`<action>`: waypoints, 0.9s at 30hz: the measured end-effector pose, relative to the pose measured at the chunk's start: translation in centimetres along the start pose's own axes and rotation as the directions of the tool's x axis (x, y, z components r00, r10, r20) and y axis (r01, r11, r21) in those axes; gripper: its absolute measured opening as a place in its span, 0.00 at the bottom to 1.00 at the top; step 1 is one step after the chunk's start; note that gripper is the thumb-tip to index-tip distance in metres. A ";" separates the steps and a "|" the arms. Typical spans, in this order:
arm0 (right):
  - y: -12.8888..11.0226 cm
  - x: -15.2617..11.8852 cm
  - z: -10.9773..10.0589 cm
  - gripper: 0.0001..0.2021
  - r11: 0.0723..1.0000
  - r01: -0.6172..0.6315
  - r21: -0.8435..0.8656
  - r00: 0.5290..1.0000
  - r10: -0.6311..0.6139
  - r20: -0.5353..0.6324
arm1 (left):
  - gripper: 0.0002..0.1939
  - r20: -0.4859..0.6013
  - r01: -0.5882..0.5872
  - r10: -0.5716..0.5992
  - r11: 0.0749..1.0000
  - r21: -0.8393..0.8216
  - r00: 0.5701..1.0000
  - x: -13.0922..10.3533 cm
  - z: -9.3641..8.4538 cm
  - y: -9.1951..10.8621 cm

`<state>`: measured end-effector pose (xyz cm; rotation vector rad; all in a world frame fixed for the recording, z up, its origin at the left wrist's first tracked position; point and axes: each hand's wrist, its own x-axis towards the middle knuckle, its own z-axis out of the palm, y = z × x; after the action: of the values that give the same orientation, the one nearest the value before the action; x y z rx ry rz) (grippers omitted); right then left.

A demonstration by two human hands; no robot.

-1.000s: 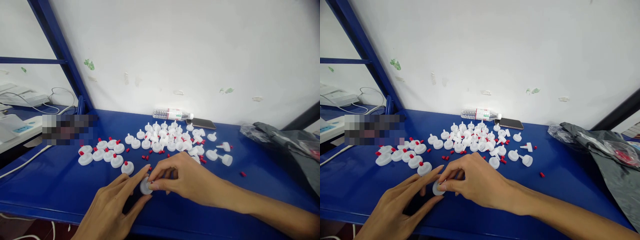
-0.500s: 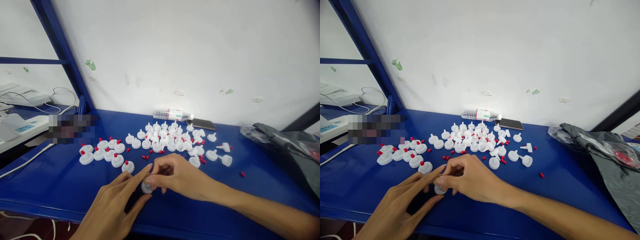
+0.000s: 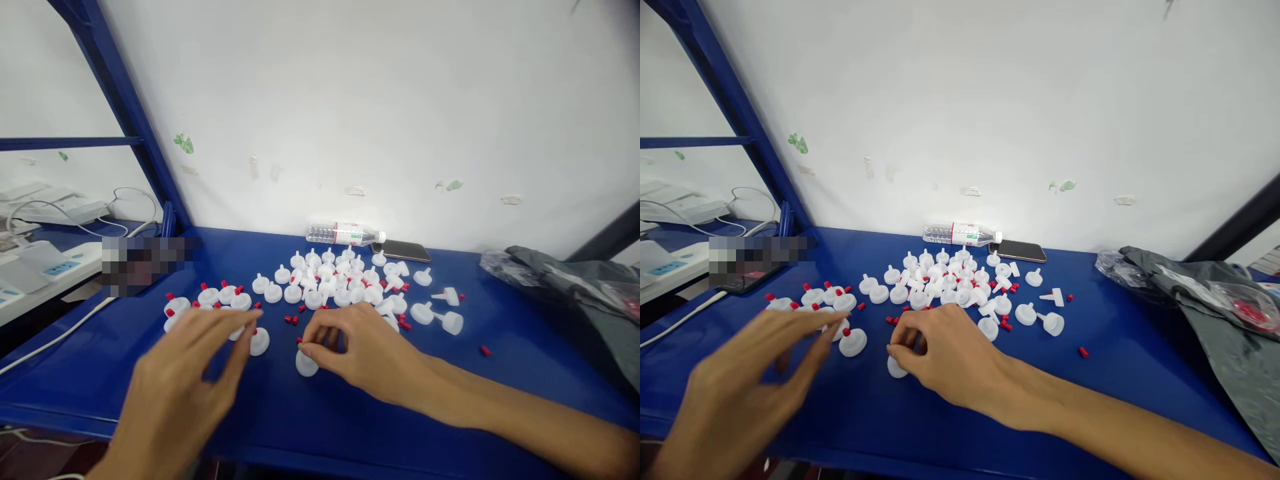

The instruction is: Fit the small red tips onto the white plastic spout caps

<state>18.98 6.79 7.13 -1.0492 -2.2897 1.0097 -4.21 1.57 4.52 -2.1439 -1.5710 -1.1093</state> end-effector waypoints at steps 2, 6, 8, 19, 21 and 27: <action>0.0 -0.1 -0.3 0.06 0.985 0.043 -0.167 0.999 -0.048 -0.024 | 0.12 0.060 0.034 -0.041 0.994 0.108 0.997 3.3 -0.4 -1.8; 0.4 -0.3 -0.7 0.07 0.911 0.105 -0.399 0.991 -0.131 -0.039 | 0.15 0.507 0.107 -0.222 0.963 0.246 0.833 10.3 0.1 -5.7; 0.4 -0.4 -1.0 0.10 0.901 0.115 -0.419 0.984 -0.160 -0.074 | 0.12 0.641 0.107 -0.253 0.960 0.258 0.724 12.7 0.9 -7.1; 0.0 -0.5 -2.6 0.14 0.888 0.111 -0.446 0.962 -0.209 -0.178 | 0.14 0.879 0.117 -0.374 0.928 0.355 0.295 15.3 4.5 -10.2; 0.0 -0.5 -2.6 0.15 0.878 0.123 -0.462 0.958 -0.226 -0.176 | 0.14 0.883 0.121 -0.370 0.929 0.350 0.289 15.2 4.0 -10.1; 0.1 -0.6 -2.5 0.15 0.863 0.121 -0.491 0.956 -0.235 -0.178 | 0.16 0.892 0.132 -0.372 0.928 0.349 0.256 15.1 3.8 -9.8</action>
<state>20.96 7.47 8.64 -1.0393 -2.4328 0.2263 -9.56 18.20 10.45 -2.5519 -2.3875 0.6099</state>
